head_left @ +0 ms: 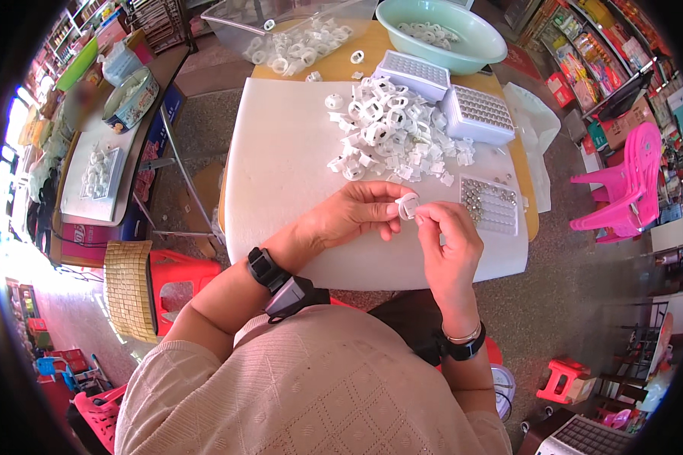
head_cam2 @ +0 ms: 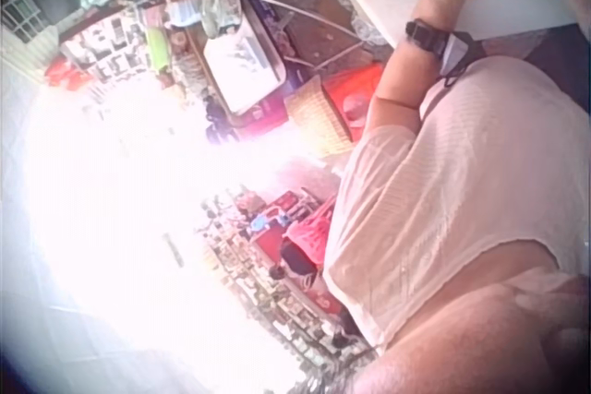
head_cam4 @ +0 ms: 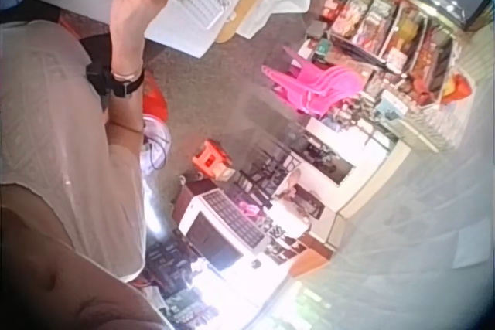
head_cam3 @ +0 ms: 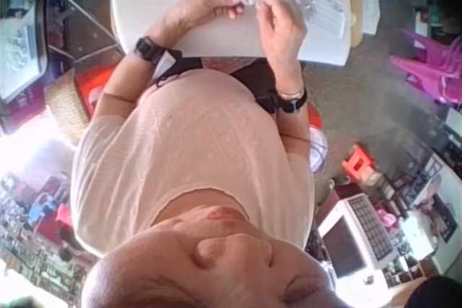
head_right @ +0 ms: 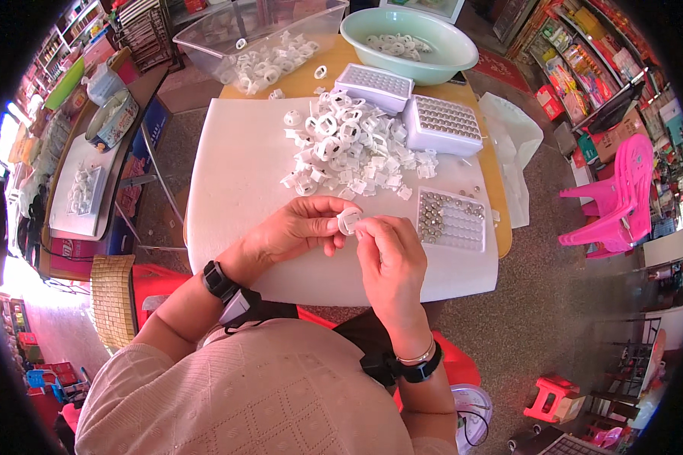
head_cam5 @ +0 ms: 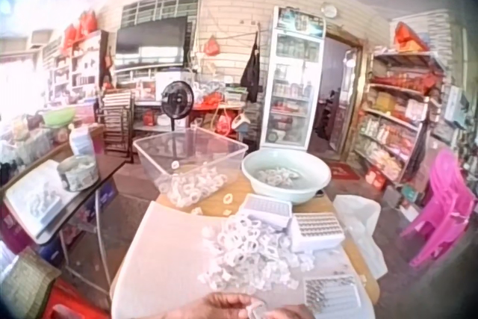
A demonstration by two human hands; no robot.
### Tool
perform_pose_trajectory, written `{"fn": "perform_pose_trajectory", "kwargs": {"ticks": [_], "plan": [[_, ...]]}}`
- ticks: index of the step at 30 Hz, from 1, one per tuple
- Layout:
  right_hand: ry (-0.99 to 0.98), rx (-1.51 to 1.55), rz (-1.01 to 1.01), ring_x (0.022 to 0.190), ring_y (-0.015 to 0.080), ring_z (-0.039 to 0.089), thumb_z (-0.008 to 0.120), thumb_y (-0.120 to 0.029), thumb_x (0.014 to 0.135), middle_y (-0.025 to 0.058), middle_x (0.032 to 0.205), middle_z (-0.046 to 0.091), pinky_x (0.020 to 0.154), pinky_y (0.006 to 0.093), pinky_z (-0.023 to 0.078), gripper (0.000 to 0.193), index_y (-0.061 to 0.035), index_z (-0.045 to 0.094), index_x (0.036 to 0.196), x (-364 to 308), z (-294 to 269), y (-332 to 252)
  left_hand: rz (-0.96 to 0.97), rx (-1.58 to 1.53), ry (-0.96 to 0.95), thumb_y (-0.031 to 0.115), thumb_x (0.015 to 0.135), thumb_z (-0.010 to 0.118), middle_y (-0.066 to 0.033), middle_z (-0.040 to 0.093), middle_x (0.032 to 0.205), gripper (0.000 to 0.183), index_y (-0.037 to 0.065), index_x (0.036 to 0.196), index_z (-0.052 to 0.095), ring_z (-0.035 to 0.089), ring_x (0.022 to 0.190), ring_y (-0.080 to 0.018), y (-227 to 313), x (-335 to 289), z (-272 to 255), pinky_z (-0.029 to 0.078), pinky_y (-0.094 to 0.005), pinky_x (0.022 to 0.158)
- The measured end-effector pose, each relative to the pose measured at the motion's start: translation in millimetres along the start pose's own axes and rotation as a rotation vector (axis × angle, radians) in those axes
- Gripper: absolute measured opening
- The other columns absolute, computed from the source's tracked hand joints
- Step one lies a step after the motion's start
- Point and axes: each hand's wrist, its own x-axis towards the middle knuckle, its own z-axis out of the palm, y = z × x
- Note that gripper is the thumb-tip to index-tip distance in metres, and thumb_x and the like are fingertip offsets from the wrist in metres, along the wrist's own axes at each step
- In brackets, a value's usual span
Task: Manually assembling small white plastic components and placing them into a tray.
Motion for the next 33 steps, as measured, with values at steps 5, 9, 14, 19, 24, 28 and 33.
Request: {"fn": "perform_pose_trajectory", "kwargs": {"ticks": [5,9,14,19,24,28,33], "plan": [[-0.022,-0.035,-0.037,0.077,0.0240,0.061,0.064,0.007,0.077,0.0082,0.087,0.062,0.064,0.0342,0.050,0.017,-0.0029,0.062,0.092,0,-1,2,-0.012,0.053,-0.001,0.009,0.092,0.058,-0.0062,0.065,0.102,0.032,0.002,0.123,0.057,0.064,0.084,-0.0150,0,0,1,0.054,-0.0276,0.069],[-0.025,-0.017,-0.022,0.075,0.0223,0.061,0.064,0.005,0.079,0.0082,0.086,0.061,0.063,0.0318,0.049,0.016,-0.0034,0.062,0.092,0,-2,2,-0.004,0.101,0.002,0.010,0.092,0.059,-0.0059,0.065,0.102,0.033,0.001,0.123,0.057,0.064,0.084,-0.0143,-1,1,1,0.054,-0.0275,0.069],[-0.105,0.456,0.466,0.069,0.0100,0.058,0.064,-0.003,0.085,0.0045,0.084,0.061,0.061,0.0239,0.047,0.015,0.0001,0.058,0.098,0,-1,9,0.030,0.228,0.037,0.011,0.092,0.059,-0.0047,0.064,0.097,0.033,0.000,0.123,0.057,0.062,0.080,-0.0124,0,1,8,0.053,-0.0264,0.066],[-0.060,0.694,0.622,0.069,0.0065,0.056,0.063,-0.002,0.085,0.0023,0.081,0.061,0.060,0.0211,0.046,0.016,0.0008,0.056,0.099,1,-1,12,0.040,0.452,0.161,0.012,0.092,0.060,-0.0039,0.062,0.091,0.031,0.000,0.120,0.058,0.060,0.076,-0.0099,6,0,20,0.051,-0.0244,0.062],[0.024,0.699,0.575,0.066,0.0058,0.053,0.063,-0.001,0.085,0.0010,0.079,0.060,0.059,0.0204,0.044,0.015,0.0002,0.056,0.097,-8,13,22,0.137,0.619,0.250,0.007,0.092,0.059,-0.0033,0.061,0.079,0.027,0.000,0.118,0.058,0.058,0.068,-0.0090,4,-3,37,0.051,-0.0240,0.058],[-0.021,0.516,0.501,0.063,0.0065,0.052,0.060,-0.001,0.087,0.0016,0.076,0.057,0.057,0.0224,0.043,0.015,-0.0010,0.052,0.099,-12,21,17,0.151,0.623,0.302,0.003,0.089,0.061,-0.0037,0.061,0.078,0.029,-0.001,0.118,0.057,0.059,0.068,-0.0097,-4,-2,28,0.050,-0.0236,0.057],[-0.053,0.353,0.439,0.062,0.0121,0.053,0.056,0.000,0.089,0.0067,0.072,0.055,0.056,0.0272,0.044,0.020,-0.0031,0.046,0.106,-17,28,18,0.104,0.602,0.354,0.000,0.087,0.062,-0.0023,0.060,0.076,0.023,0.001,0.109,0.061,0.054,0.059,-0.0076,-2,-2,30,0.044,-0.0213,0.052]]}}
